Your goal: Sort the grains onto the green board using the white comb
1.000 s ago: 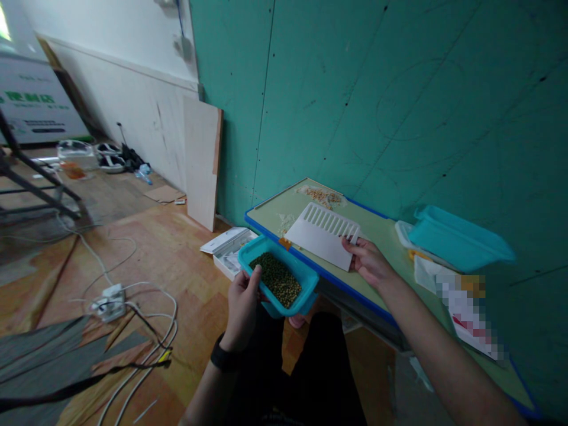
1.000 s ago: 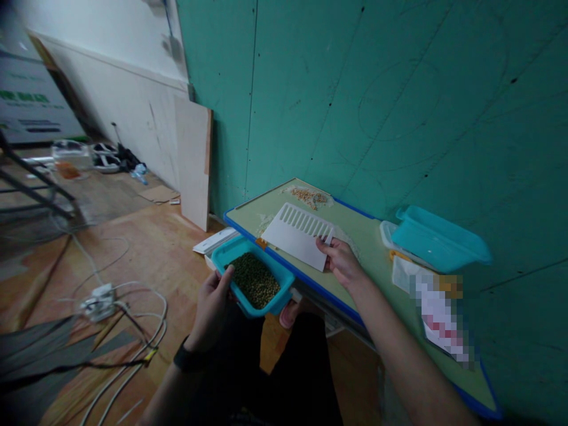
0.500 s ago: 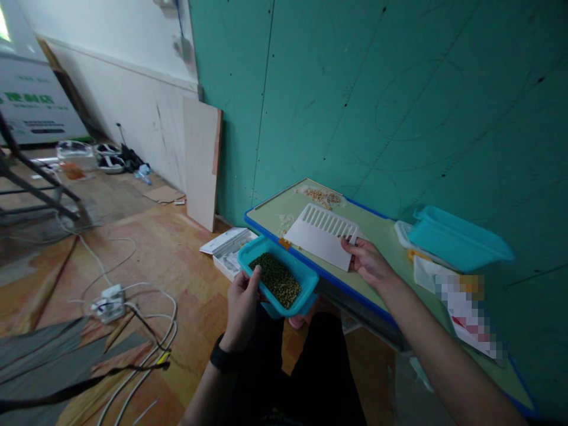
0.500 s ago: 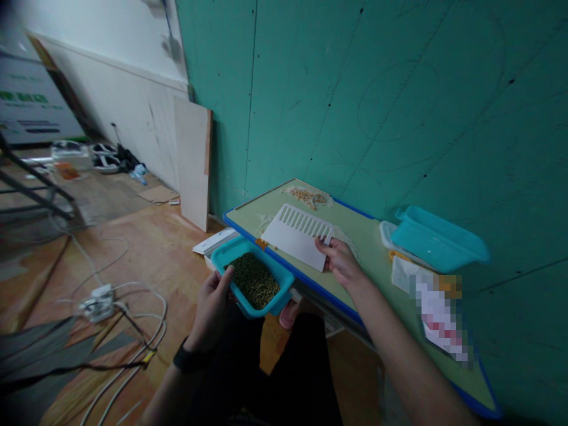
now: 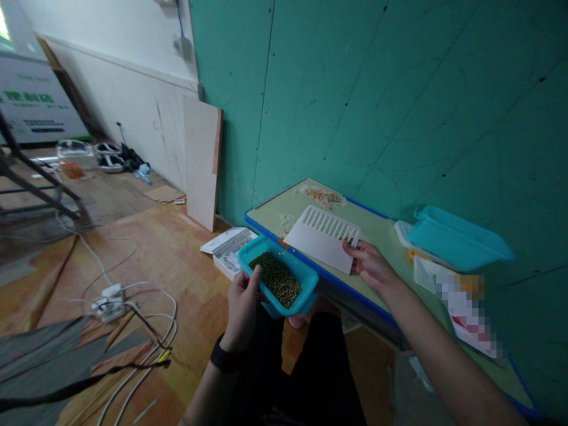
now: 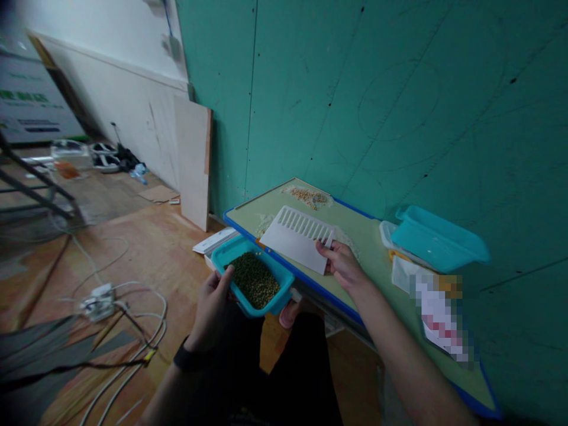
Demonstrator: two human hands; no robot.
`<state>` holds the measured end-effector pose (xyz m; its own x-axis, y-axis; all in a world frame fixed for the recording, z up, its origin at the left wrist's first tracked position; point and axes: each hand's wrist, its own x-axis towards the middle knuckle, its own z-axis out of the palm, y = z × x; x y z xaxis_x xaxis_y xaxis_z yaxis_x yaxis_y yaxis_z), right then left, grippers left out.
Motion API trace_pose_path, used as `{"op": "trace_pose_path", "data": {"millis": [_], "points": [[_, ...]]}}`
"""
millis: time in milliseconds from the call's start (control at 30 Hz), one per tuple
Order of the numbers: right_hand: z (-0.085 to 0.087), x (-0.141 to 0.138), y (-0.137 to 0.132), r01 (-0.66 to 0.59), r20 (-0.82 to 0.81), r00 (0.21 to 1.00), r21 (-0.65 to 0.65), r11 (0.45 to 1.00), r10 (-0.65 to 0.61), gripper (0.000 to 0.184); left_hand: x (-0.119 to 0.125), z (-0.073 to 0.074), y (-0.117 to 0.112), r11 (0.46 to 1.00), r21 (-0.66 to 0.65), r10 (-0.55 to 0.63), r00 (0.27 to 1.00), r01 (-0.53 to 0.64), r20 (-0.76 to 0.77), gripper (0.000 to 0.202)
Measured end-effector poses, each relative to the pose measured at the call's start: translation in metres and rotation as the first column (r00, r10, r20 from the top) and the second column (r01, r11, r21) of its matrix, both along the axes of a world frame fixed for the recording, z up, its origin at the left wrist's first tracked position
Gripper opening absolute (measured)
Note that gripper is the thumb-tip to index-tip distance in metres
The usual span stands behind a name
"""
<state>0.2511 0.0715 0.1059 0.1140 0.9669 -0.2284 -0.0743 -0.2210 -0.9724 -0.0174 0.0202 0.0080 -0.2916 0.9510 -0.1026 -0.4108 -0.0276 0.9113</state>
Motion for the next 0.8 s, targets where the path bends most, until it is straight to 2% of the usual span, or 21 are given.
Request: {"op": "trace_pose_path", "data": {"millis": [267,567,800], "points": [[0.0,-0.009,0.014,0.167,-0.06,0.985,0.13,0.977,-0.161,0.056,-0.003,-0.003,0.002,1.0,0.0,0.003,1.0,-0.003,0.009,0.049],[-0.007,-0.022,0.035,0.096,0.019,0.995,0.1,0.99,-0.099,0.051,-0.017,-0.002,0.009,0.998,-0.031,0.064,0.998,-0.063,0.022,0.048],[-0.005,-0.031,0.037,0.059,0.008,0.998,0.066,0.996,-0.06,0.048,-0.02,-0.001,0.011,0.999,-0.014,0.042,0.999,-0.042,0.014,0.045]]}}
